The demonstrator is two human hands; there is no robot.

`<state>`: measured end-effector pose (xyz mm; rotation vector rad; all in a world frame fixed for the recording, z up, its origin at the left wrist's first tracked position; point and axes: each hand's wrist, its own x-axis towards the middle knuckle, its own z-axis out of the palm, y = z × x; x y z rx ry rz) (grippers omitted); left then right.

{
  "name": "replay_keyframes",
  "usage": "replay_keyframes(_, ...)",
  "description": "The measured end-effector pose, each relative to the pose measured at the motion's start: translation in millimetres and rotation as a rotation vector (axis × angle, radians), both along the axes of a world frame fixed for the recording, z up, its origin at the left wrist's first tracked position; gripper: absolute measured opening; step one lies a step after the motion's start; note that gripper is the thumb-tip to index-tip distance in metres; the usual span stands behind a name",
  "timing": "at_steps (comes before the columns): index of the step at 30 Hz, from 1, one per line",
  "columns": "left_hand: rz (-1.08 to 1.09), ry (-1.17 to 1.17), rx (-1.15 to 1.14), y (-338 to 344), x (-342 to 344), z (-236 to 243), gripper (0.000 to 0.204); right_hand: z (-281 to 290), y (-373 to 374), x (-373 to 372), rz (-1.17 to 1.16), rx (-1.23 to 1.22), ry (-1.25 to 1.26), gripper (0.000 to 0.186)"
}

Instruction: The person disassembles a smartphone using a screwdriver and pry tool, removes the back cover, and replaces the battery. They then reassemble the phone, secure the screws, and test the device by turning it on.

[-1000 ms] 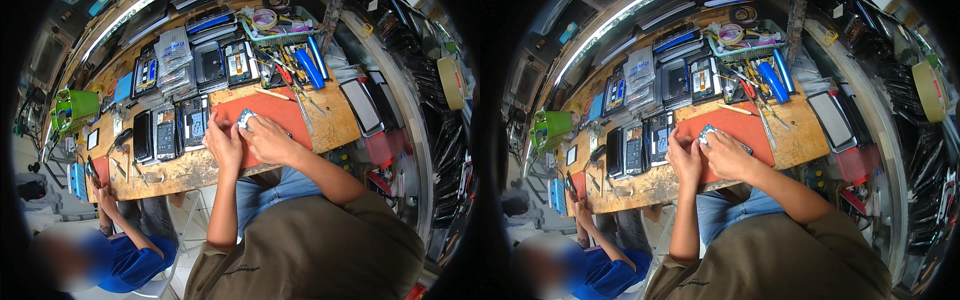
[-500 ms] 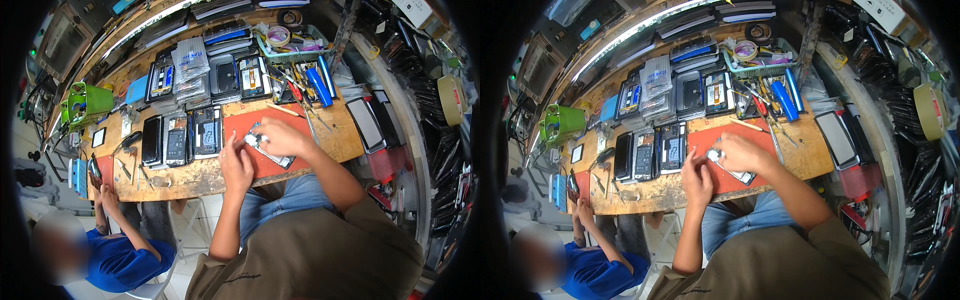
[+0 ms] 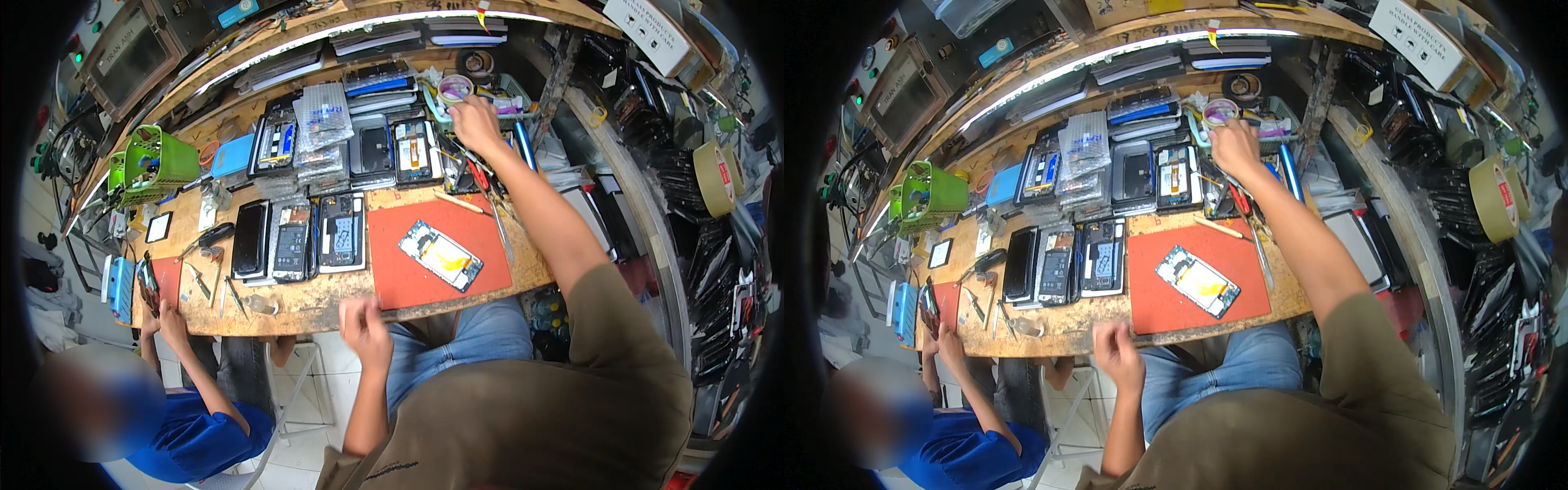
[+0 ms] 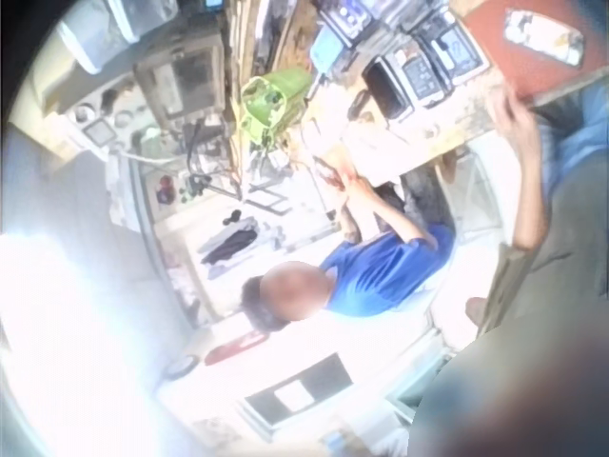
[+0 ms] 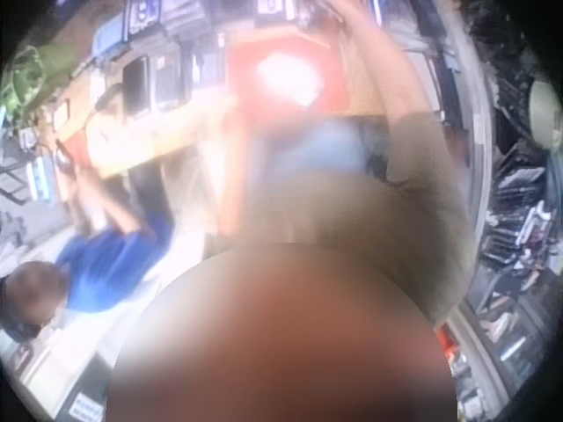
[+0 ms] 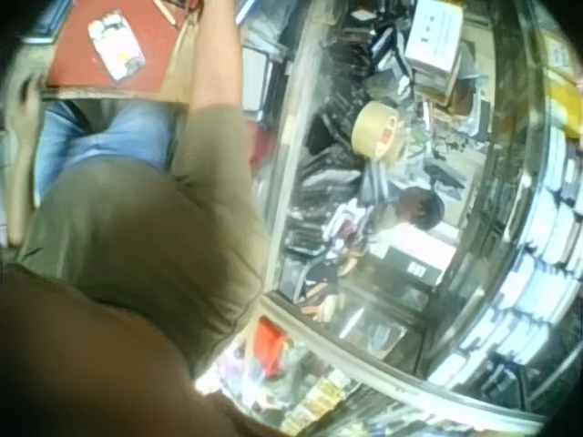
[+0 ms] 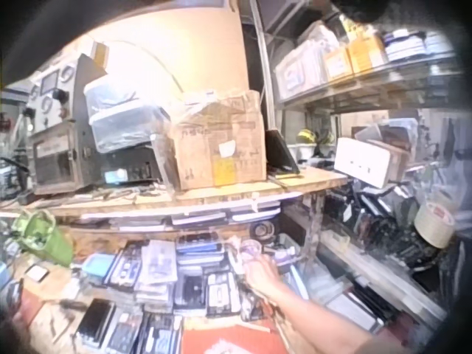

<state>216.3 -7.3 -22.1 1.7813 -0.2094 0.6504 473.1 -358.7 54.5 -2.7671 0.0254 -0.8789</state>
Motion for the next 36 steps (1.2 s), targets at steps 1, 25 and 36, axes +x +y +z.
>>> replay_keyframes(1,0.011,-0.015,-0.013,14,-21,-9,0.007,2,5,-18,0.053,0.022,-0.252,0.024)
replay_keyframes(25,0.651,0.473,-0.689,236,141,-228,0.035,-71,63,-285,0.002,0.185,-0.167,0.011)
replay_keyframes(36,0.713,0.454,-0.533,240,142,-229,0.039,-73,65,-282,-0.012,0.109,-0.124,0.008)
